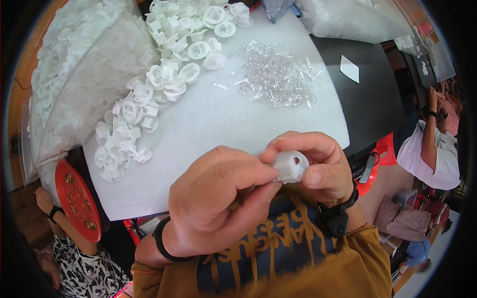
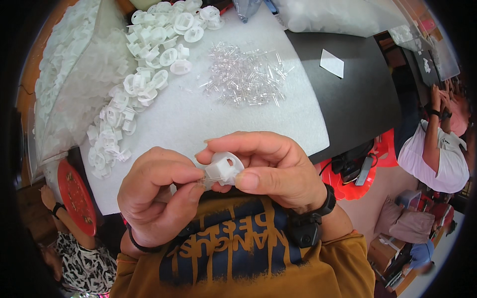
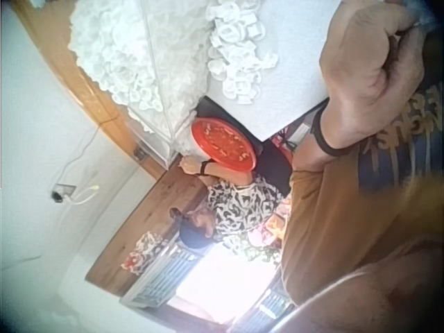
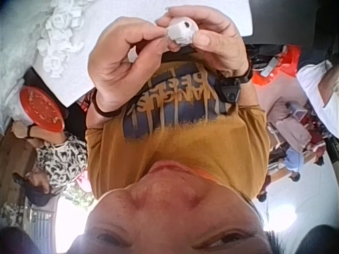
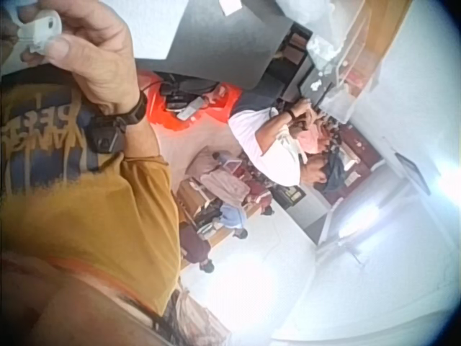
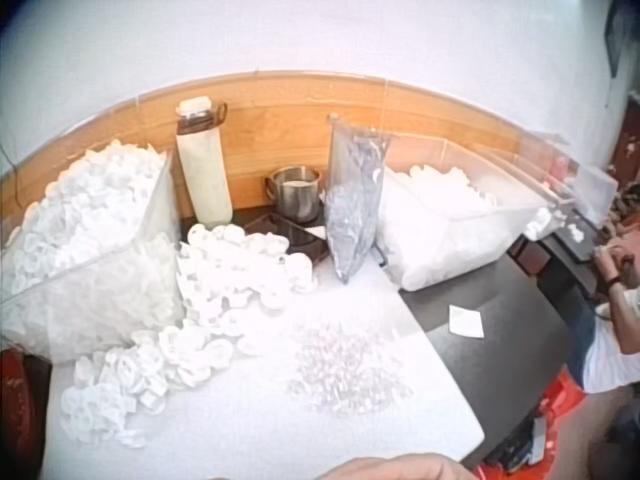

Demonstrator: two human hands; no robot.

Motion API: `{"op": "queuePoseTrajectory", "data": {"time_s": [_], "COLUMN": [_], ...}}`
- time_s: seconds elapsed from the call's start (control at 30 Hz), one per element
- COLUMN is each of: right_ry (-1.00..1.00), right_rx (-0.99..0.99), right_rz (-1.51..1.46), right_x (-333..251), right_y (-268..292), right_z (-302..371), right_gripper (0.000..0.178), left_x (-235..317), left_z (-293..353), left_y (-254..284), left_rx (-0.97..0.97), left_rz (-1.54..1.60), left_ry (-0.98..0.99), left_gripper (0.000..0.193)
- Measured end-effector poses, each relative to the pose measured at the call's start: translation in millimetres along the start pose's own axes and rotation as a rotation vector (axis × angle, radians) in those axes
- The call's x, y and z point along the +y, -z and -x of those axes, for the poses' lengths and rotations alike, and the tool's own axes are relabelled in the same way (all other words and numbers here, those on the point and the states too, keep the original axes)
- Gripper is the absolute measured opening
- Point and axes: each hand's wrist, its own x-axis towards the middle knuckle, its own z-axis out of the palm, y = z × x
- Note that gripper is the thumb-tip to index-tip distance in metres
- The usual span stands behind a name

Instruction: Assembling small white plastic components by manually inserting metal pins.

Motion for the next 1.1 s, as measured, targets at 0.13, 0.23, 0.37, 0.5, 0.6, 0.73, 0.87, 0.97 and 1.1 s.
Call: {"op": "queuePoseTrajectory", "data": {"time_s": [0.13,0.23,0.37,0.5,0.6,0.73,0.87,0.97,1.1], "right_ry": [0.017,0.039,0.211,0.259,0.365,0.363,0.314,0.305,0.325], "right_rx": [0.007,-0.005,-0.038,0.001,-0.092,-0.101,-0.074,-0.051,-0.068], "right_rz": [0.034,0.072,0.367,0.723,0.938,0.993,0.943,0.929,0.947], "right_x": [-3.2,-5.6,-9.8,-21.4,-26.1,-26.7,-27.0,-27.1,-28.0], "right_y": [-4.1,-3.6,-3.1,-8.8,-8.4,-9.6,-9.7,-9.3,-7.6], "right_z": [-0.7,-1.9,-2.2,1.7,-1.7,-2.2,-1.4,1.9,-0.4], "right_gripper": [0.047,0.045,0.045,0.045,0.044,0.044,0.046,0.046,0.045], "left_x": [0.3,0.8,0.2,1.3,-1.2,-4.9,-0.4,-2.1,-5.0], "left_z": [-1.7,-3.1,-0.7,-0.6,-0.1,-0.1,3.4,1.6,-0.4], "left_y": [1.5,1.5,0.9,2.3,0.5,-3.3,-2.0,-3.0,-3.4], "left_rx": [0.012,0.014,0.026,0.015,0.024,0.014,0.024,0.018,0.020], "left_rz": [-0.015,-0.058,-0.063,-0.103,-0.122,-0.094,-0.079,-0.092,-0.179], "left_ry": [-0.020,-0.050,-0.064,-0.079,-0.109,-0.110,-0.010,-0.005,-0.124], "left_gripper": [0.023,0.023,0.023,0.024,0.024,0.024,0.025,0.026,0.025]}}
